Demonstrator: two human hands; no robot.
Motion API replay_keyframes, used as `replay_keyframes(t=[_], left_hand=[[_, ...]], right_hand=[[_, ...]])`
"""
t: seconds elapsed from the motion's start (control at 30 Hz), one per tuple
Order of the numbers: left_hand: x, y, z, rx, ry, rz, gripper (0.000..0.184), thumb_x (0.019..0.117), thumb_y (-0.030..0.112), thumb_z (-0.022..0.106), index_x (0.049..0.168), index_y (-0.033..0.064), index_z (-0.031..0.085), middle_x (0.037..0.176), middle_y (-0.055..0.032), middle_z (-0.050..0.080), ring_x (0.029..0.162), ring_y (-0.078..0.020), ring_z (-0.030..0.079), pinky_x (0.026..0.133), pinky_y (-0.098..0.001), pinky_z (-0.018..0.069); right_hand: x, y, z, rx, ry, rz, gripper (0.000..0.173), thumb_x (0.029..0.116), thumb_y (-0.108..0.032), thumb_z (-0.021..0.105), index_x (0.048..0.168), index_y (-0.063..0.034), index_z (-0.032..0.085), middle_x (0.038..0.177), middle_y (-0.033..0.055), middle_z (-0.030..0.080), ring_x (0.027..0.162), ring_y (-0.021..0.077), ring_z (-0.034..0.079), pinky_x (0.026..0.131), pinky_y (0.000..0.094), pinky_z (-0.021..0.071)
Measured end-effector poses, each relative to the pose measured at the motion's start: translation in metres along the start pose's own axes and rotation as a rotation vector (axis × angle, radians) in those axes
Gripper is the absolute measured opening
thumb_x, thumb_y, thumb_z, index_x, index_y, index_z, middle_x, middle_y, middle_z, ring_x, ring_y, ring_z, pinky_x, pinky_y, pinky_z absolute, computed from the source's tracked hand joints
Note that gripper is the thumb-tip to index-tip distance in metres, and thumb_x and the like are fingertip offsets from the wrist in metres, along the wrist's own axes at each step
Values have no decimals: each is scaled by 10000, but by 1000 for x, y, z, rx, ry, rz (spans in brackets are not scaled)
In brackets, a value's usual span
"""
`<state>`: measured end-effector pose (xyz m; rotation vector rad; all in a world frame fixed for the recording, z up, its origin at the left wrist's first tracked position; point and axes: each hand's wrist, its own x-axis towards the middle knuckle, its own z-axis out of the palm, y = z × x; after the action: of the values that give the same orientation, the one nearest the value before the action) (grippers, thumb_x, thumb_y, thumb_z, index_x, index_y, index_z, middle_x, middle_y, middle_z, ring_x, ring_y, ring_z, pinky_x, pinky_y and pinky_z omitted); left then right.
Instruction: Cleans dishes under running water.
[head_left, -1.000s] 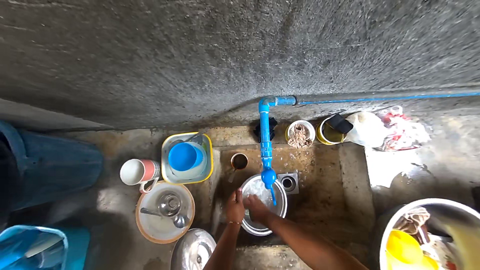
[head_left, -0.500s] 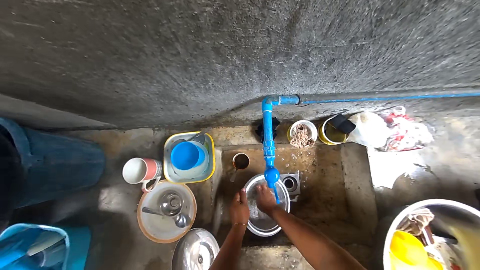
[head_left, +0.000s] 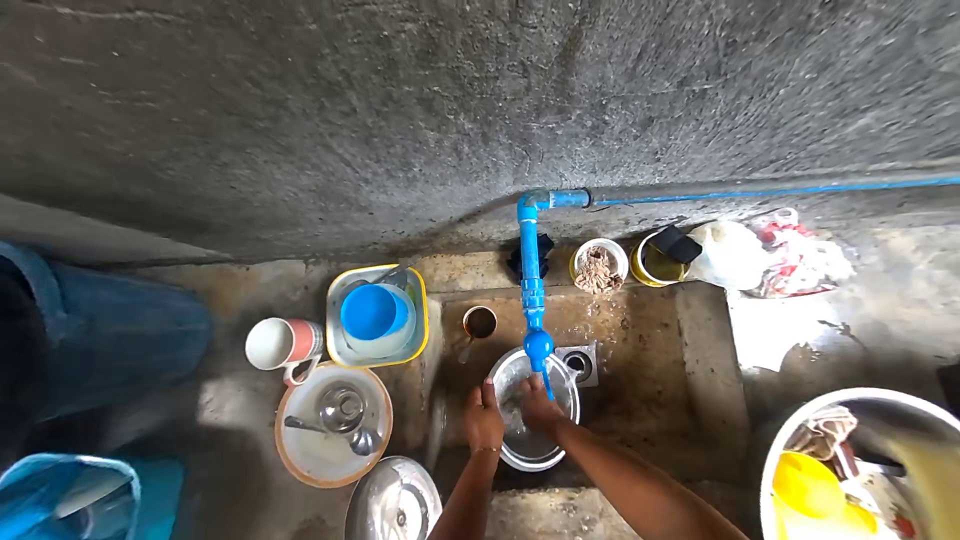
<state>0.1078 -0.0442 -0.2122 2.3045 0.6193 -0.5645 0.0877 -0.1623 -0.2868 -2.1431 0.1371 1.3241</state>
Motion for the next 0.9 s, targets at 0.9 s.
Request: replay_keyframes(t=[0.9], left_hand=[[-2, -7, 8, -83, 36, 45, 421, 1103, 281, 467, 1027, -78, 673, 939, -231, 667, 918, -319, 651, 886, -513, 499]], right_hand=[[-1, 2, 3, -93, 6, -85, 560, 1012, -220, 570, 1531, -59, 430, 1611, 242, 341, 1487, 442, 327, 1143, 642, 354]])
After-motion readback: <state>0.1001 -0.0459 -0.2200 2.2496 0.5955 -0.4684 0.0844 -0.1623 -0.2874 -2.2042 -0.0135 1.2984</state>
